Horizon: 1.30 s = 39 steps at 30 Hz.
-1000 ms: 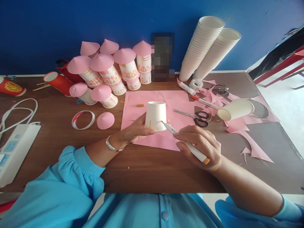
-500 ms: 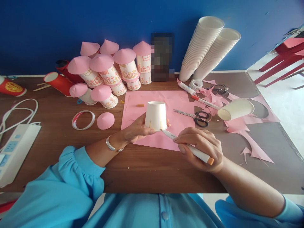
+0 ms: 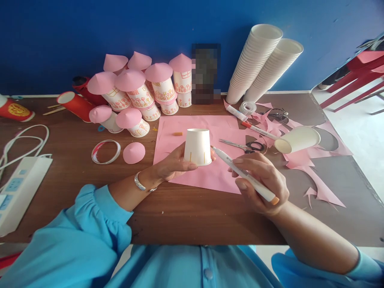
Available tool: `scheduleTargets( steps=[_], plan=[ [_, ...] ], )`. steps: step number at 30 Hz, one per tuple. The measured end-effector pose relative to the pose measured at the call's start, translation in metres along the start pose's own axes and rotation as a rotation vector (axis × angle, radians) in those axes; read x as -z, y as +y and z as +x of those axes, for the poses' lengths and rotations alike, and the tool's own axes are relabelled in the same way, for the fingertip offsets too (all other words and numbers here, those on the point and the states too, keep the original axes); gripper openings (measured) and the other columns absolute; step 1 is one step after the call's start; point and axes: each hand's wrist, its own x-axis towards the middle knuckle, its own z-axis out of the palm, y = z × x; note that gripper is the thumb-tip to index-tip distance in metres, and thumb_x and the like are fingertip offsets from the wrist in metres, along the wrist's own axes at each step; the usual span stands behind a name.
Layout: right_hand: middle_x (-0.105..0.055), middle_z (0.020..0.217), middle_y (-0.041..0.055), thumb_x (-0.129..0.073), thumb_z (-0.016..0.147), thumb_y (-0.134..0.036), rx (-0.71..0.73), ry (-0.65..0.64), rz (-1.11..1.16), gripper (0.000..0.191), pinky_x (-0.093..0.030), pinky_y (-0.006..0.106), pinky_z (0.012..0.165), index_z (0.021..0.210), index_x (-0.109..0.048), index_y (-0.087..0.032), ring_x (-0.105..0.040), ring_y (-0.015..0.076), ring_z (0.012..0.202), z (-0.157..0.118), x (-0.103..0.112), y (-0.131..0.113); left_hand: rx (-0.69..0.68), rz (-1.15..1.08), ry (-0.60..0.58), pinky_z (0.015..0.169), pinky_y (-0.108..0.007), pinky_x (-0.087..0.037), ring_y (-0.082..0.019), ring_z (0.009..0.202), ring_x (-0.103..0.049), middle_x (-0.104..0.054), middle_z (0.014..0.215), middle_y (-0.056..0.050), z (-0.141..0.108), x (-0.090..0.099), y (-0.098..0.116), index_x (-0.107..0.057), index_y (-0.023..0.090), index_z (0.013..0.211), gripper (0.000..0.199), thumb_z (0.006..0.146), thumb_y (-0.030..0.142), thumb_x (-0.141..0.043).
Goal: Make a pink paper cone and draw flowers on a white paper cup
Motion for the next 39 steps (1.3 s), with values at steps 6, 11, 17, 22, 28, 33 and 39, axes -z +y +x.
scheduleTargets(
  steps=[6,11,17,22,28,33,39],
  plan=[
    [-0.072,0.098,0.0111,-0.056,0.101,-0.026,0.028,0.017,0.041,0.042,-0.061,0.04,0.059,0.142,-0.057,-0.019,-0.07,0.0238,0.076,-0.003,0.0,0.004,0.06,-0.186,0.015,0.112,-0.053,-0.048,-0.034,0.122,-0.067,-0.072,0.126,-0.014,-0.003,-0.001,0.006,-0.067,0.018,0.129,0.052,0.08,0.034,-0.073],
    [-0.071,0.096,0.0098,-0.053,0.102,-0.024,0.021,0.01,0.005,0.045,-0.061,0.04,0.065,0.147,-0.053,-0.022,-0.069,0.0231,0.079,-0.004,-0.001,0.003,0.095,-0.276,-0.004,0.113,-0.054,-0.048,-0.035,0.12,-0.069,-0.072,0.128,-0.014,-0.003,0.0,0.009,-0.068,0.018,0.128,0.056,0.076,0.038,-0.074],
    [-0.073,0.096,0.0101,-0.053,0.099,-0.016,0.008,0.051,0.017,0.043,-0.057,0.037,0.06,0.141,-0.059,-0.02,-0.068,0.0222,0.074,-0.005,-0.006,0.003,0.109,-0.246,0.012,0.111,-0.053,-0.05,-0.034,0.119,-0.069,-0.074,0.124,-0.012,-0.002,-0.003,0.011,-0.072,0.018,0.122,0.053,0.073,0.038,-0.078],
    [-0.074,0.093,0.0106,-0.054,0.099,-0.016,0.029,0.034,-0.009,0.042,-0.056,0.035,0.061,0.141,-0.059,-0.015,-0.067,0.0206,0.071,-0.003,-0.005,0.002,0.083,-0.111,-0.026,0.109,-0.05,-0.049,-0.034,0.122,-0.065,-0.072,0.125,-0.016,-0.001,-0.003,0.007,-0.071,0.017,0.124,0.05,0.077,0.036,-0.078],
    [-0.07,0.085,0.0068,-0.056,0.096,-0.008,0.06,0.014,-0.029,0.043,-0.057,0.031,0.057,0.137,-0.063,-0.017,-0.067,0.0188,0.069,-0.003,-0.005,0.003,0.087,0.023,0.133,0.089,-0.036,-0.051,-0.022,0.098,-0.063,-0.069,0.101,-0.006,0.001,-0.005,0.005,-0.069,0.021,0.117,0.055,0.067,0.033,-0.09],
    [-0.077,0.101,0.0107,-0.063,0.089,-0.001,-0.046,-0.009,-0.081,0.049,-0.063,0.035,0.068,0.135,-0.06,-0.017,-0.075,0.0219,0.083,-0.009,-0.014,0.009,0.119,0.159,0.208,0.084,-0.034,-0.048,-0.022,0.099,-0.058,-0.065,0.105,-0.005,0.002,-0.006,0.003,-0.06,0.024,0.131,0.08,0.061,0.036,-0.095],
    [-0.06,0.145,0.0237,-0.075,0.089,-0.018,-0.08,-0.182,-0.128,0.068,-0.058,0.05,0.104,0.149,-0.041,-0.016,-0.06,0.0328,0.136,-0.011,-0.025,0.021,0.118,0.225,0.203,0.096,-0.041,-0.049,-0.028,0.117,-0.056,-0.062,0.128,-0.009,0.003,-0.011,0.007,-0.051,0.026,0.141,0.087,0.067,0.041,-0.092]
  ],
)
